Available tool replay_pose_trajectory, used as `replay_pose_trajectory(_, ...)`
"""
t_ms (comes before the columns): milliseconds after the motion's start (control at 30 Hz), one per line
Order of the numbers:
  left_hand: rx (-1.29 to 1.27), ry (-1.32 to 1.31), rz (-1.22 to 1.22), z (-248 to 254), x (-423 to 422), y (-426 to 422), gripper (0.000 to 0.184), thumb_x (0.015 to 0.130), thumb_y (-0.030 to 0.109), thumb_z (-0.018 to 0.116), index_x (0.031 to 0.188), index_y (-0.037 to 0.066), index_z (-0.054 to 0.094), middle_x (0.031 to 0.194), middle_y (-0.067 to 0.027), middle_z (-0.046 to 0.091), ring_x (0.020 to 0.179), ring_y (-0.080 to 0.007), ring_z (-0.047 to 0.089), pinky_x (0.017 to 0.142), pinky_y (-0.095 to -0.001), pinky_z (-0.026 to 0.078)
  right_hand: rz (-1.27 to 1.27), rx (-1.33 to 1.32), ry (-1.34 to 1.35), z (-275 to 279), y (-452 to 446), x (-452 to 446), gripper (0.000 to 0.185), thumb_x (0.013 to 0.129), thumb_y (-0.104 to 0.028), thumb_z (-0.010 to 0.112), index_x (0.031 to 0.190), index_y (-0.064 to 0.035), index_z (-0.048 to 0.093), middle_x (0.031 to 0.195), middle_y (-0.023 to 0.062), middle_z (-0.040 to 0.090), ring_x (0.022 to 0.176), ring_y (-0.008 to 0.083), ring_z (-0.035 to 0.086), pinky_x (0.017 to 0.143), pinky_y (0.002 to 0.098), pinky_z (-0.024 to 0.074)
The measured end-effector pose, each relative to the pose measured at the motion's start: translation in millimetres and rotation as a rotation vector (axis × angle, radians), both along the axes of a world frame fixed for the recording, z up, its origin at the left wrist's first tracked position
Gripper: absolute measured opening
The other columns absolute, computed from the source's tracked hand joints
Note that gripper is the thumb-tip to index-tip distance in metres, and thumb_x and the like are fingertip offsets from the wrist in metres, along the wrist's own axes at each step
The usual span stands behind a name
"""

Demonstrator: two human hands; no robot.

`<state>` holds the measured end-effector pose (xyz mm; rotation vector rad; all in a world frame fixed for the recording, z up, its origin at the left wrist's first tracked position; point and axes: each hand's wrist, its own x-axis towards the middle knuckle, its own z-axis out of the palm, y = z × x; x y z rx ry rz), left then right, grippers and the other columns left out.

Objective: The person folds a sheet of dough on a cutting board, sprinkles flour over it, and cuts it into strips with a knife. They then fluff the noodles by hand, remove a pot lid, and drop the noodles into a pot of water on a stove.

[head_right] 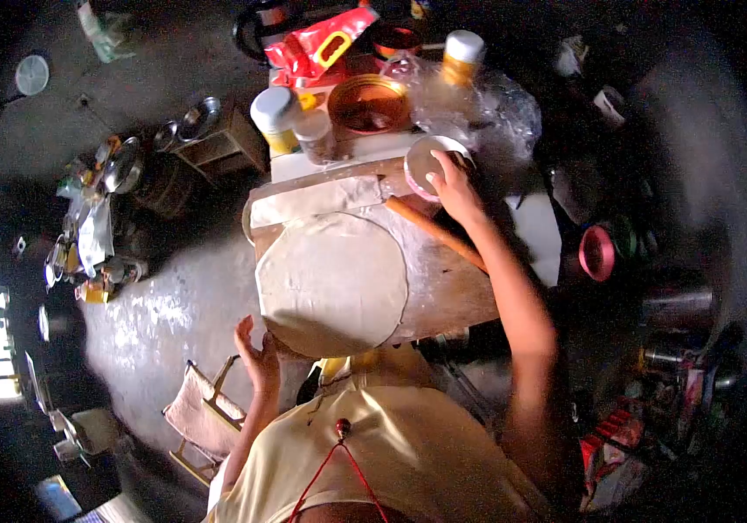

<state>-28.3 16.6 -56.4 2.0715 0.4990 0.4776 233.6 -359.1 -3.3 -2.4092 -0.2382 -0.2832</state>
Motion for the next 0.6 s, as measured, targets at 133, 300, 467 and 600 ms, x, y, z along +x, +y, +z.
replay_pose_trajectory(133,-0.182,0.043,0.068,3.9,-22.1,0.4,0.045,0.075,-0.009,0.052,0.118,0.002,0.043,0.116,-0.01,0.047,0.109,-0.023,0.045,0.093,-0.034,0.036,0.005,-0.636,0.41,2.4,13.4,33.7,0.037,0.081,-0.019,0.049,0.114,-0.0016,0.051,0.123,0.0209,0.047,0.113,0.0369,0.046,0.094,0.0416,0.0389)
replay_pose_trajectory(300,-0.33,0.076,0.138,3.6,-48.5,5.7,0.045,0.075,-0.011,0.049,0.117,0.003,0.043,0.117,-0.0092,0.047,0.105,-0.0201,0.048,0.092,-0.0318,0.037,0.082,-0.418,0.283,-35.0,0.7,49.3,0.022,0.075,-0.003,0.045,0.094,0.0024,0.054,0.099,0.0279,0.056,0.1,0.0409,0.053,0.081,0.0434,0.0428)
replay_pose_trajectory(467,-0.541,0.075,0.117,-3.5,-57.0,17.6,0.038,0.078,-0.01,0.047,0.113,0.002,0.046,0.112,-0.008,0.051,0.1,-0.0178,0.052,0.089,-0.0279,0.04,0.141,-0.287,0.392,-2.1,1.1,54.1,0.012,0.07,-0.005,0.058,0.081,0.0004,0.058,0.077,0.0185,0.061,0.071,0.026,0.06,0.066,0.0361,0.0458)
replay_pose_trajectory(600,-0.737,0.093,0.046,-28.9,-58.7,31.7,0.03,0.08,-0.007,0.048,0.11,0.0,0.049,0.106,-0.0078,0.055,0.1,-0.0185,0.053,0.088,-0.0286,0.041,0.156,0.028,0.522,45.2,36.5,13.1,0.018,0.07,-0.012,0.064,0.083,0.0006,0.061,0.076,0.0137,0.063,0.072,0.0211,0.061,0.066,0.0351,0.0466)
